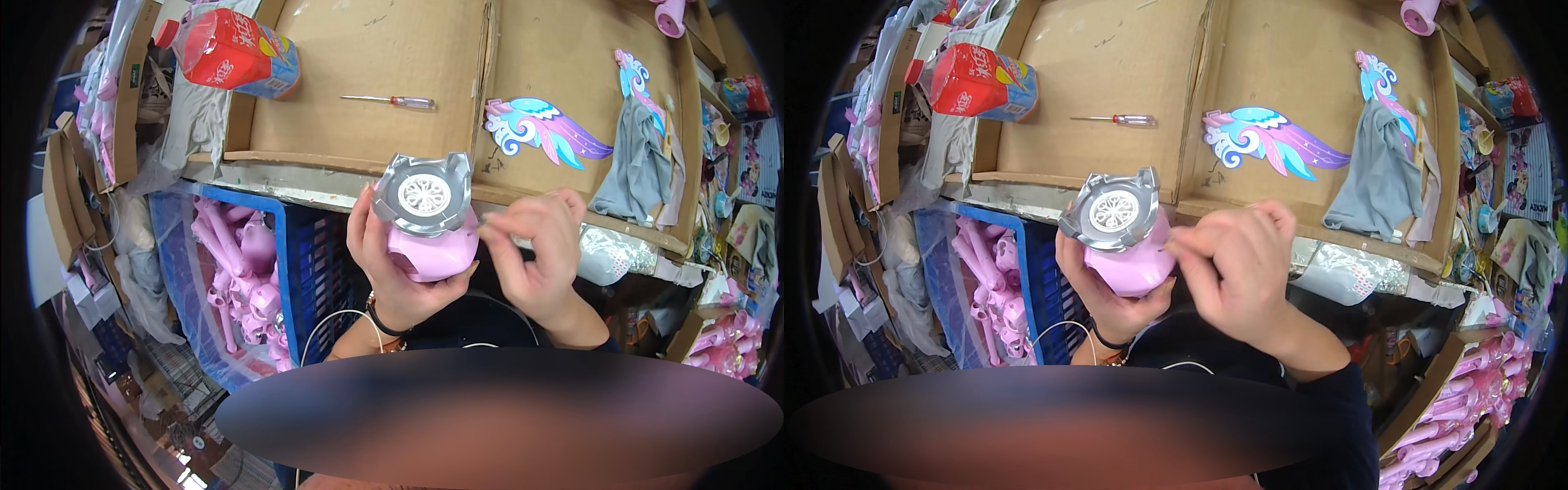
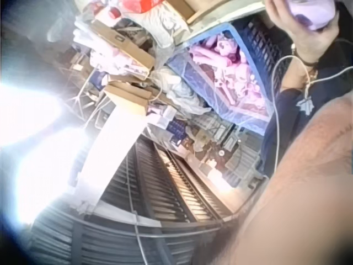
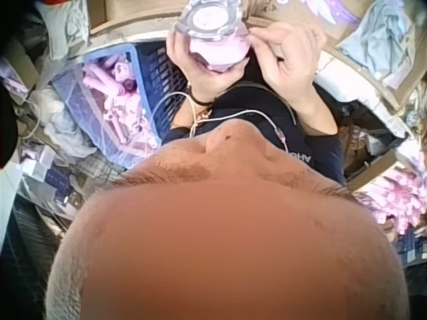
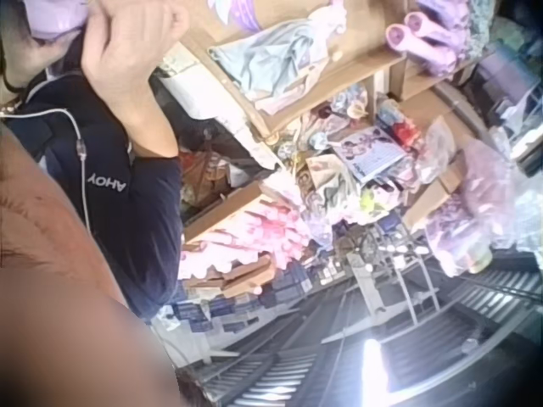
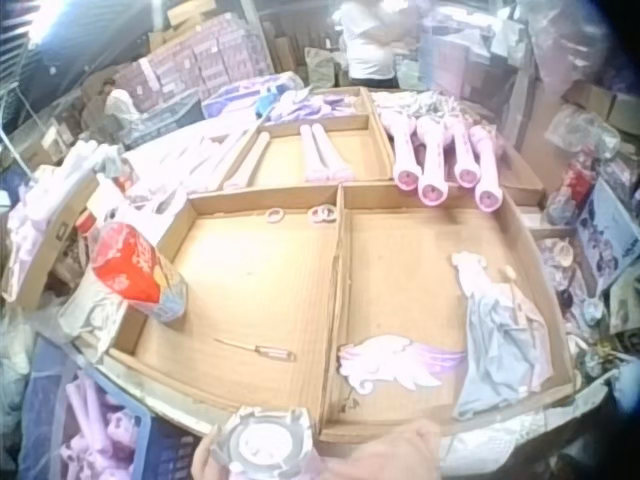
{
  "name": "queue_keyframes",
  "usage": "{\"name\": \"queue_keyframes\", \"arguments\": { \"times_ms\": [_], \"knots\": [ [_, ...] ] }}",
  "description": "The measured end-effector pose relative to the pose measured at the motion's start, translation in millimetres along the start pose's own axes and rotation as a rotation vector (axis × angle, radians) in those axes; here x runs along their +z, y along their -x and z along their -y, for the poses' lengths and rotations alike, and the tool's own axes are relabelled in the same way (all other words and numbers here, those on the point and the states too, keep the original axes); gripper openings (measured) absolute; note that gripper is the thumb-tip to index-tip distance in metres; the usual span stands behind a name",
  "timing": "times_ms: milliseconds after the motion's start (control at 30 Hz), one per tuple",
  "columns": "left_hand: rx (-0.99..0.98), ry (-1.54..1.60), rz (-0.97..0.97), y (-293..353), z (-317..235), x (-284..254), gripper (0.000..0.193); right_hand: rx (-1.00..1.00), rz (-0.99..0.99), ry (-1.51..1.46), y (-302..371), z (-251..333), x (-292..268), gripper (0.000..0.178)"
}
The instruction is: The person assembles pink toy wands by attaching a silver crown piece to the wand head, inserting a decorative wing sticker, and wiping the wand with a cloth. The person repeats this sequence on multiple wands, handling each one individually.
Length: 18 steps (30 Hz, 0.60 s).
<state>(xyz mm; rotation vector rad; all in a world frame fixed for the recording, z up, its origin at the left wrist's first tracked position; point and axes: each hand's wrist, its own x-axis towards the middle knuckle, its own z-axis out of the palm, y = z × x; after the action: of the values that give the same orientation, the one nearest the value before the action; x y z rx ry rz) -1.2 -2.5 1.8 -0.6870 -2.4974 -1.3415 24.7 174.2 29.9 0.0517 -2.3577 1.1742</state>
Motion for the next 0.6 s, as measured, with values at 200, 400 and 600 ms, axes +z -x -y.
{"name": "queue_keyframes", "arguments": {
  "times_ms": [200, 400, 600],
  "knots": [
    [0.013, -0.004, 0.008, -1.0, -0.9, -0.2, 0.108, 0.015, -0.050, 0.002, -2.2, 0.7, 1.1, 0.021],
    [0.001, 0.021, 0.000, -0.5, -0.2, 0.1, 0.108, 0.007, -0.038, -0.004, -6.8, -1.8, 2.8, 0.018],
    [-0.007, 0.036, 0.000, 0.3, 2.0, -1.1, 0.109, -0.016, -0.052, -0.066, -4.5, -1.1, 0.8, 0.018]
  ]
}}
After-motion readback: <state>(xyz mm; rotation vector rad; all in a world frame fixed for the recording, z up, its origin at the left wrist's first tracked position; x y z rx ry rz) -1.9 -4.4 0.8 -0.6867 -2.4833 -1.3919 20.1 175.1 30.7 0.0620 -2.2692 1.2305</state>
